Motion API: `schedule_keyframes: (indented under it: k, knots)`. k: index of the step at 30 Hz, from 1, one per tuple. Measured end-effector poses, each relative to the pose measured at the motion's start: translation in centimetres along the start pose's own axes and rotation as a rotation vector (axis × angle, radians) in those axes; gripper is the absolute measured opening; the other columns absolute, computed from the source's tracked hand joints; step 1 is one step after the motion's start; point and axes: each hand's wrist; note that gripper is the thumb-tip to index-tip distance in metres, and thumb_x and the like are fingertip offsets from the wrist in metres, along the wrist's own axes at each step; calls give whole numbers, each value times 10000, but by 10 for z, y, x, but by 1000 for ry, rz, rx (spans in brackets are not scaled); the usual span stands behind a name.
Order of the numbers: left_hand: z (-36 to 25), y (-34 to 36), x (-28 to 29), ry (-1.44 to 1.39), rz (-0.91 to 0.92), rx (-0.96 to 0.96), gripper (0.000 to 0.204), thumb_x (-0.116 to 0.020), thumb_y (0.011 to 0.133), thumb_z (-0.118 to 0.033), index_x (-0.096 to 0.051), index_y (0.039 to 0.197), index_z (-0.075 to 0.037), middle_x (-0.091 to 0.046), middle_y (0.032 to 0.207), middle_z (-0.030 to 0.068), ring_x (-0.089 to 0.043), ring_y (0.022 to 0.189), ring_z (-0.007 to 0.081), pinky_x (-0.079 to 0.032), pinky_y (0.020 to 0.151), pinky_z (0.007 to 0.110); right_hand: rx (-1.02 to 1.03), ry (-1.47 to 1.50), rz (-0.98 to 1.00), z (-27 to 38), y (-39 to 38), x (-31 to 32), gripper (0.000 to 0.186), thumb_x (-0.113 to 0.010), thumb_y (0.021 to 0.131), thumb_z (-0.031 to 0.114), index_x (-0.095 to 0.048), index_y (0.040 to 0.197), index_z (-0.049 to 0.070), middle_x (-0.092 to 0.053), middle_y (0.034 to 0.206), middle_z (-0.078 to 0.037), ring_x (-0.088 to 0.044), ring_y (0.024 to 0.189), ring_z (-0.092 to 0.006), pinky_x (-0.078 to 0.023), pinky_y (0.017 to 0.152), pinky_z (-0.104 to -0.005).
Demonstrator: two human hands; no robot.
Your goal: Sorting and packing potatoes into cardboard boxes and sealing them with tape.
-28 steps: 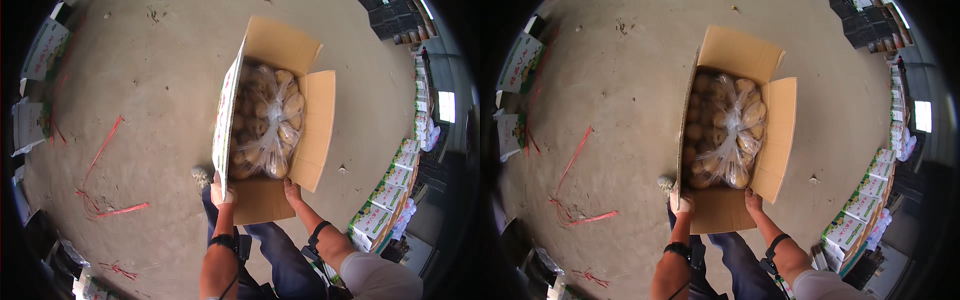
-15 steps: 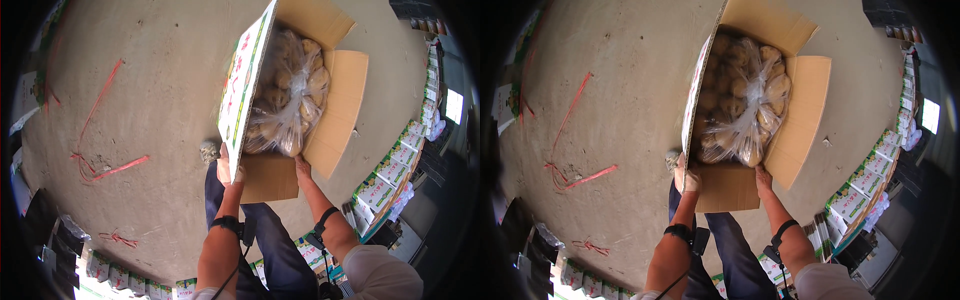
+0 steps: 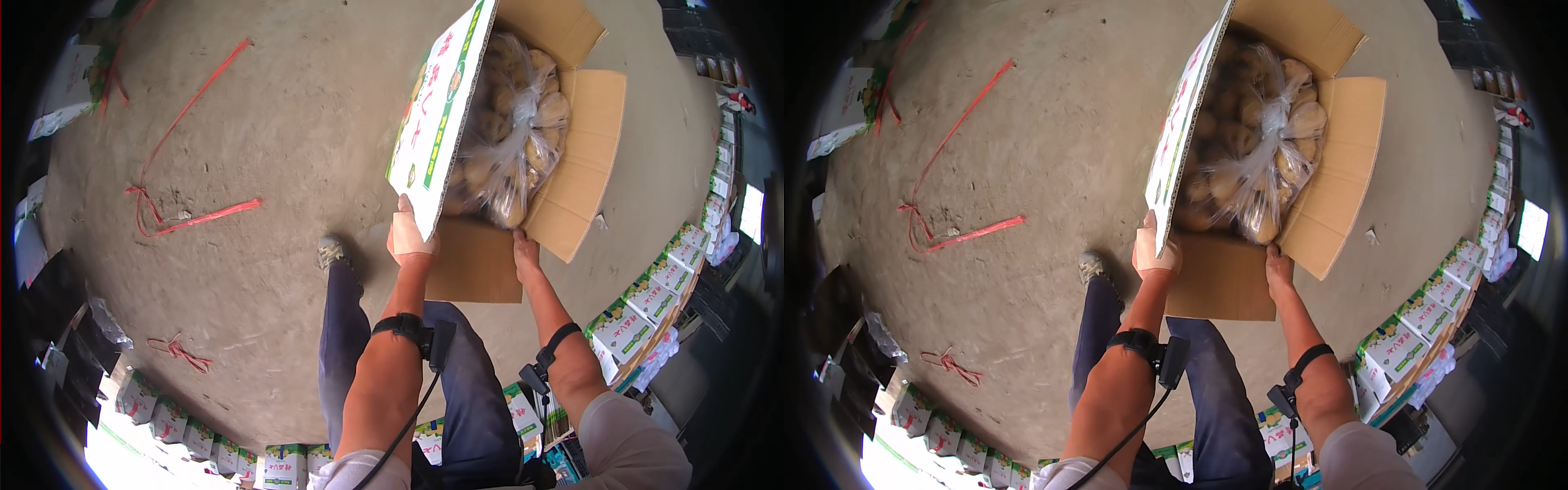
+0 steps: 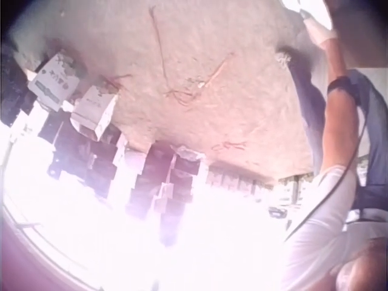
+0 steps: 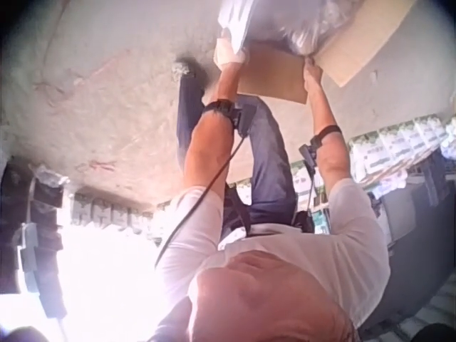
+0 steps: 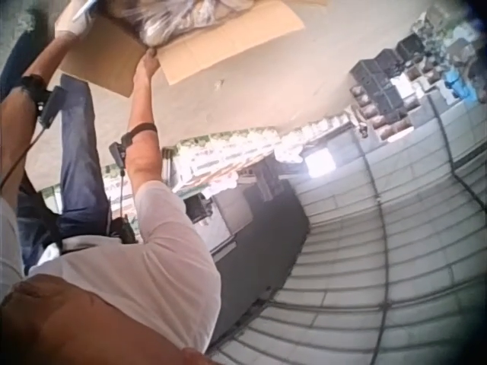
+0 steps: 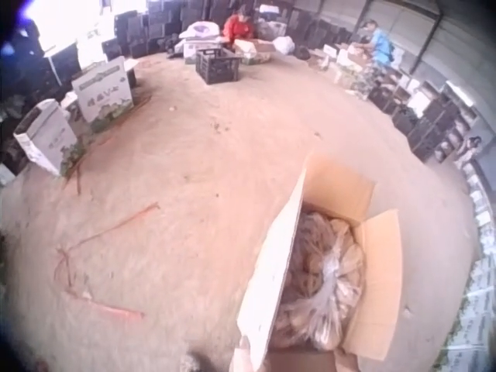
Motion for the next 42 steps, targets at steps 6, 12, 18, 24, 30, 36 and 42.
schedule_keyframes:
  k: [6,12,18,24,30,36,42]
  knots:
    - [60,-34,14,-134,57,35,499,-573,835,-109,-543,1333,-83,-701,958,186,-676,920,374,-533,794,445,3,26,-42,-60,-59,-13,556,-556,979,330,-477,1360,-67,-513,1415,-166,-470,1300,-289,-343,1079,-343]
    - [141,-64,42,-48,91,40,514,-592,844,-148,-523,1352,-113,-703,974,167,-679,933,359,-533,800,430,-111,32,13,-131,-132,-47,551,-550,976,330,-481,1359,-60,-505,1426,-163,-466,1300,-301,-340,1086,-350]
    - [209,-101,47,-106,73,37,478,-603,859,-212,-509,1317,-112,-684,1013,143,-659,965,345,-514,814,419,-155,62,22,-170,-174,-67,573,-555,966,355,-490,1352,-64,-507,1422,-172,-473,1291,-306,-355,1074,-361]
    - [254,-139,32,-111,77,86,536,-618,843,-197,-479,1351,-97,-679,1011,145,-657,964,347,-515,819,427,-108,-67,-22,-208,-187,-54,586,-572,961,410,-535,1304,-64,-564,1336,-177,-529,1201,-283,-405,1014,-366]
    - [290,-152,69,-140,50,62,447,-564,903,-181,-500,1331,-69,-676,1007,159,-653,971,332,-507,819,401,-165,116,53,-236,-235,-82,499,-560,985,372,-577,1243,-55,-613,1226,-131,-558,1105,-245,-437,968,-365]
    - [360,-178,91,51,22,-69,582,-636,823,-185,-484,1372,-69,-689,1003,147,-664,969,327,-513,838,394,-271,138,11,-276,-316,-126,486,-552,978,352,-577,1238,-59,-613,1235,-135,-560,1109,-259,-434,974,-370]
    - [389,-209,83,-343,80,98,560,-615,845,-191,-485,1373,-60,-686,1014,168,-662,980,346,-515,837,412,-50,53,-50,-303,-331,-114,575,-562,966,393,-528,1317,-62,-565,1350,-168,-527,1219,-293,-388,1032,-360]
Point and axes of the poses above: each hand's wrist, its own y-axis towards the middle knuckle, its own x-axis out of the back of the hand, z = x × y
